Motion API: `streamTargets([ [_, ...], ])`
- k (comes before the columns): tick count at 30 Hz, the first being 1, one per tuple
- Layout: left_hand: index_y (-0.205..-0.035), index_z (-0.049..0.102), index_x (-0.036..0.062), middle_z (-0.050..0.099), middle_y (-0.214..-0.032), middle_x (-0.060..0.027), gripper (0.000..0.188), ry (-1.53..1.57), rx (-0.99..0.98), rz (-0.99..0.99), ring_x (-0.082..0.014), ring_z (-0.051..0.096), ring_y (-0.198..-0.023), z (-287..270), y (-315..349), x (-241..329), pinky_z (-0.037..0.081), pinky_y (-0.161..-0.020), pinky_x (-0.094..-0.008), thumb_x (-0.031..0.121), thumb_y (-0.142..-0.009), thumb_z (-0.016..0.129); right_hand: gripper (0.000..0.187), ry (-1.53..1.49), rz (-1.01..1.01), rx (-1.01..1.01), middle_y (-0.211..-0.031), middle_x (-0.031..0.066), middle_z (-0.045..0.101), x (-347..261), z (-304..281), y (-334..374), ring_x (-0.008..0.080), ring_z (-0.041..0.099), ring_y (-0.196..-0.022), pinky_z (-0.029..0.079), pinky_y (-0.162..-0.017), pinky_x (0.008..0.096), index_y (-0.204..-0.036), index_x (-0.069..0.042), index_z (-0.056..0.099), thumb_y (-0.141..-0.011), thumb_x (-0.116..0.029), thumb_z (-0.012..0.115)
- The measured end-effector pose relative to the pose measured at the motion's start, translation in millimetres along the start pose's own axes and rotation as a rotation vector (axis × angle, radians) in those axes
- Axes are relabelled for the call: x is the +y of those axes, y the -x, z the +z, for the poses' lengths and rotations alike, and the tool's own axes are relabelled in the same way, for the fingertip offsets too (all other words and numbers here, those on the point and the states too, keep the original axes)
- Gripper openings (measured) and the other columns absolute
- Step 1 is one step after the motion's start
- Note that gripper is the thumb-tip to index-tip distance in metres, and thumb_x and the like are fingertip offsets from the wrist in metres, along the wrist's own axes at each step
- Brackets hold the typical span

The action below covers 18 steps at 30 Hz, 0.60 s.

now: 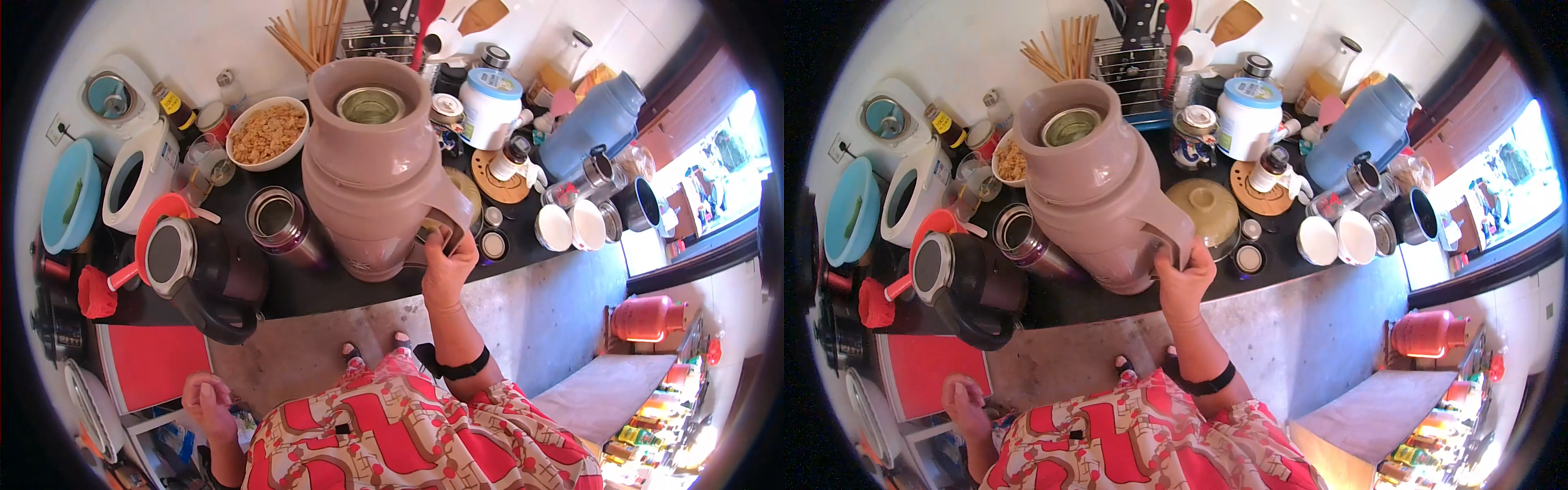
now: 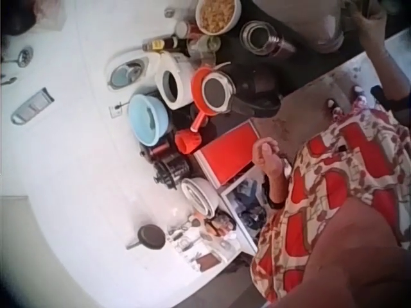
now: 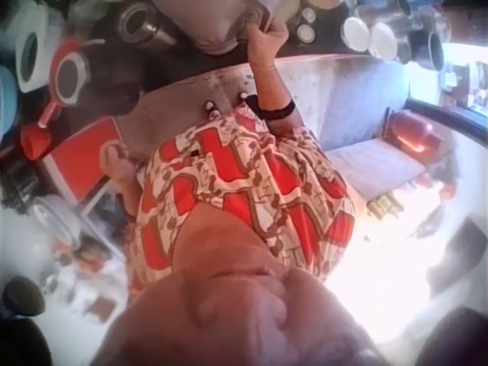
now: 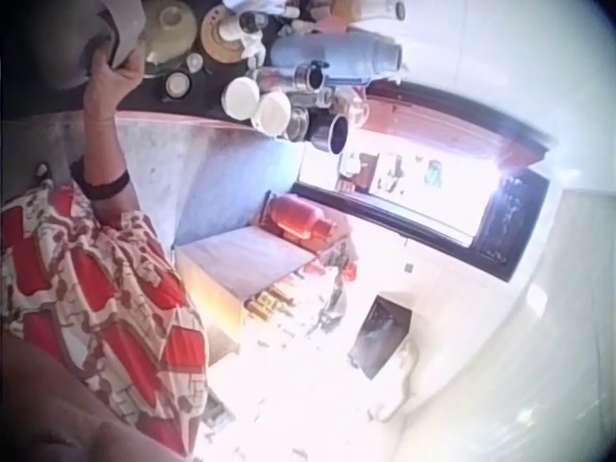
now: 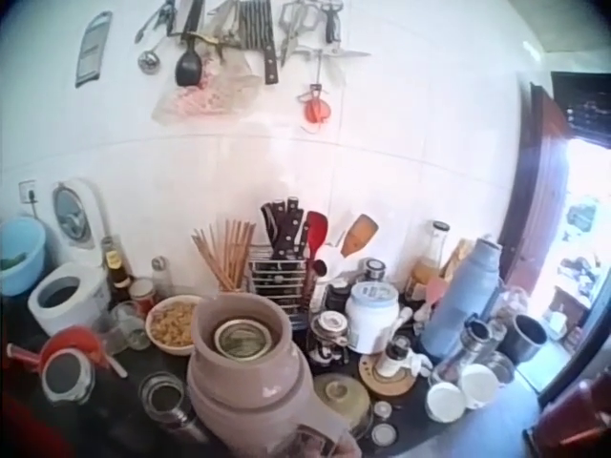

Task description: Cleaning a red wooden chair with a damp cloth.

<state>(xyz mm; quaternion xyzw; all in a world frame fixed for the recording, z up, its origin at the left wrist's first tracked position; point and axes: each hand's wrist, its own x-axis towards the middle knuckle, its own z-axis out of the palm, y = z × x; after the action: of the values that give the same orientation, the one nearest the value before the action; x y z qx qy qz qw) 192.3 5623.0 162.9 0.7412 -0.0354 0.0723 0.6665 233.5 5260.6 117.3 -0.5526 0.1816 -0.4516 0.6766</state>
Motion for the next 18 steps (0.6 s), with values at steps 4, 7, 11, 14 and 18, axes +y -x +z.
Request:
streamTargets([
  [4,-0.084,0.055,0.0038,0.048,-0.064,0.0014,0.012,-0.014,0.195,-0.148,-0.0054,0.042,-0.053,-21.2,6.1,-27.1,0.032,-0.047,-0.0199,0.014,-0.088,0.054,0.014,0.136,-0.001,0.126,-0.071,-0.0047,0.049,13.8,12.4,-9.4,0.0043,0.042,-0.061,0.034,-0.052,0.0208,-0.079,-0.011,0.049,-0.085,-0.009,0.062],
  [7,-0.092,0.058,0.0014,0.053,-0.07,0.0008,0.012,-0.155,0.196,-0.234,-0.0061,0.048,-0.06,-21.1,-8.1,-39.3,0.038,-0.052,-0.0198,0.013,-0.088,0.057,0.007,0.083,-0.035,0.091,-0.08,-0.003,0.054,31.2,-1.9,-25.8,0.0072,0.048,-0.069,0.04,-0.059,0.0236,-0.091,-0.002,0.058,-0.085,-0.006,0.059],
  [11,-0.095,0.057,0.0021,0.052,-0.078,0.0015,0.012,-0.292,0.225,-0.112,-0.0044,0.046,-0.066,-25.8,-19.5,-57.9,0.039,-0.057,-0.0203,0.012,-0.088,0.058,0.017,-0.035,-0.04,0.004,-0.076,-0.0046,0.052,41.9,16.4,-36.7,0.0029,0.041,-0.059,0.03,-0.051,0.0172,-0.102,-0.003,0.057,-0.085,-0.005,0.056],
  [14,-0.101,0.056,0.0011,0.054,-0.085,0.0,0.018,-0.426,0.188,-0.093,-0.0056,0.048,-0.069,-34.7,-37.1,-74.1,0.042,-0.06,-0.022,0.009,-0.086,0.06,0.007,-0.051,-0.026,0.007,-0.072,-0.0045,0.05,50.4,28.0,-45.9,0.0029,0.039,-0.055,0.027,-0.048,0.0184,-0.092,-0.005,0.056,-0.085,-0.006,0.057],
  [18,-0.113,0.053,0.0022,0.06,-0.098,-0.0106,0.044,-0.755,0.217,-0.078,-0.0165,0.057,-0.066,-37.2,-77.4,-98.1,0.047,-0.064,-0.029,0.016,-0.075,0.071,0.004,-0.022,-0.044,0.01,-0.07,-0.005,0.047,59.9,29.9,-62.0,0.003,0.038,-0.056,0.027,-0.049,0.0187,-0.085,-0.006,0.054,-0.085,-0.006,0.058],
])
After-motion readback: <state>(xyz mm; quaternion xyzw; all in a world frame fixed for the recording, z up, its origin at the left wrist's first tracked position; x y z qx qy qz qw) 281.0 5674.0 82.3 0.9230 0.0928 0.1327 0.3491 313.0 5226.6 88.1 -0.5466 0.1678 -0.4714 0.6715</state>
